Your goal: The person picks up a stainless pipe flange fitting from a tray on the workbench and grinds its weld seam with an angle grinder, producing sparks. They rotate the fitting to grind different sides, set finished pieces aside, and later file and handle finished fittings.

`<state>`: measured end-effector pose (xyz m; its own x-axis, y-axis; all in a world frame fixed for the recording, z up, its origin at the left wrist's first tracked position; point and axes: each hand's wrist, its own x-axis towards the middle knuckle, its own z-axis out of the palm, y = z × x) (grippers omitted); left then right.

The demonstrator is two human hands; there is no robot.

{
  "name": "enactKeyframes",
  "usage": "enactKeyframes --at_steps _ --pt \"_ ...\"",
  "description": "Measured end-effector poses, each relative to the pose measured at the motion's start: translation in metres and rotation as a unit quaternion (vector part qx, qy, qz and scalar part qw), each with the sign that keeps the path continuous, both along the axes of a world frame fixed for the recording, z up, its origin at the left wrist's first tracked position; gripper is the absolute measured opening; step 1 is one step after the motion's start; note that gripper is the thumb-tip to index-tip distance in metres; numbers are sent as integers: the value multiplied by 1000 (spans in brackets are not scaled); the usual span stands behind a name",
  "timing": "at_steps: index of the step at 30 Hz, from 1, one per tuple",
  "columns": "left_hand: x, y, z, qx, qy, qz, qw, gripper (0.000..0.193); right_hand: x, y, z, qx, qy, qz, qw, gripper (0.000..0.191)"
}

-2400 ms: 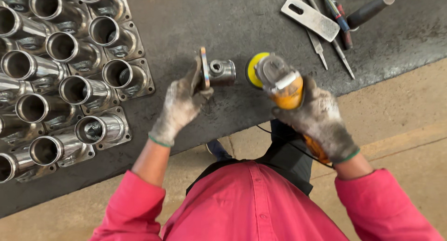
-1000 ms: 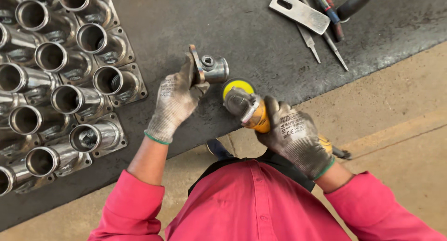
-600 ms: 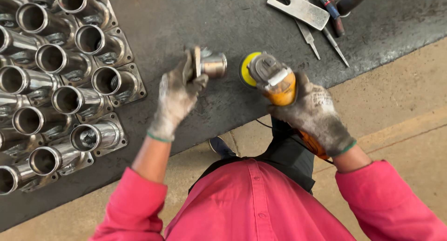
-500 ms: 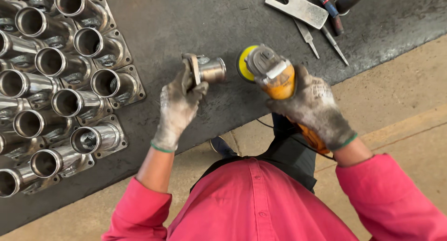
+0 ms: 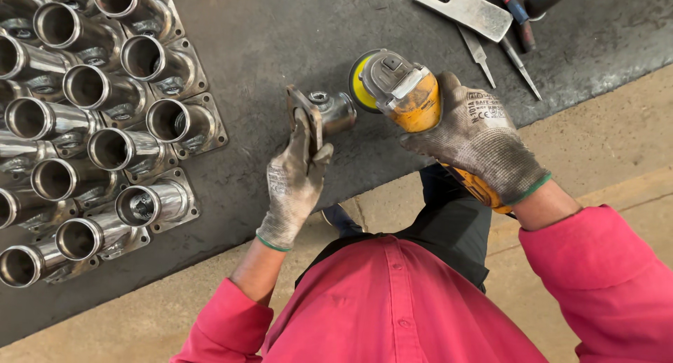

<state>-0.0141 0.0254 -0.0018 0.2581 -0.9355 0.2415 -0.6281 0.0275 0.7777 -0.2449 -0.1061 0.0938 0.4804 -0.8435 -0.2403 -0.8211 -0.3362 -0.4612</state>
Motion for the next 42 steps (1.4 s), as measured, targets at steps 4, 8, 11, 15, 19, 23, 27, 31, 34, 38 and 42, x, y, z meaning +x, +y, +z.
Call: enactKeyframes --at_steps 4,8,11,15,19,23,27,31,34,38,42 --pt "-1 3 -3 -11 39 -8 999 62 3 2 1 -10 -12 13 1000 71" --pt "1 3 -4 -28 -20 -3 999 63 2 7 5 -46 -44 39 997 72" --pt "4 1 -2 0 -15 -1 1000 62 6 9 7 -31 -18 34 999 71" --pt "12 -7 4 22 -45 -9 999 65 15 16 9 32 69 -38 996 73" --pt "24 -18 8 80 -23 -15 996 67 11 37 8 9 80 -33 996 69" --pt "35 -30 4 82 -39 -37 995 67 7 64 -1 -9 92 -14 996 64" --pt "45 -39 -1 106 -49 -40 992 64 11 92 -13 -107 105 41 988 69" --pt "64 -40 1 -3 136 -207 969 86 4 95 -16 -131 51 62 988 74" --pt "67 -35 1 103 51 -101 988 86 -5 81 -14 -11 -14 -16 1000 79" --pt "56 -25 1 117 -14 -96 988 87 -7 57 -13 18 27 -33 999 85" --pt "50 -19 2 140 -22 -78 987 87 -8 40 -12 23 38 -72 996 85"
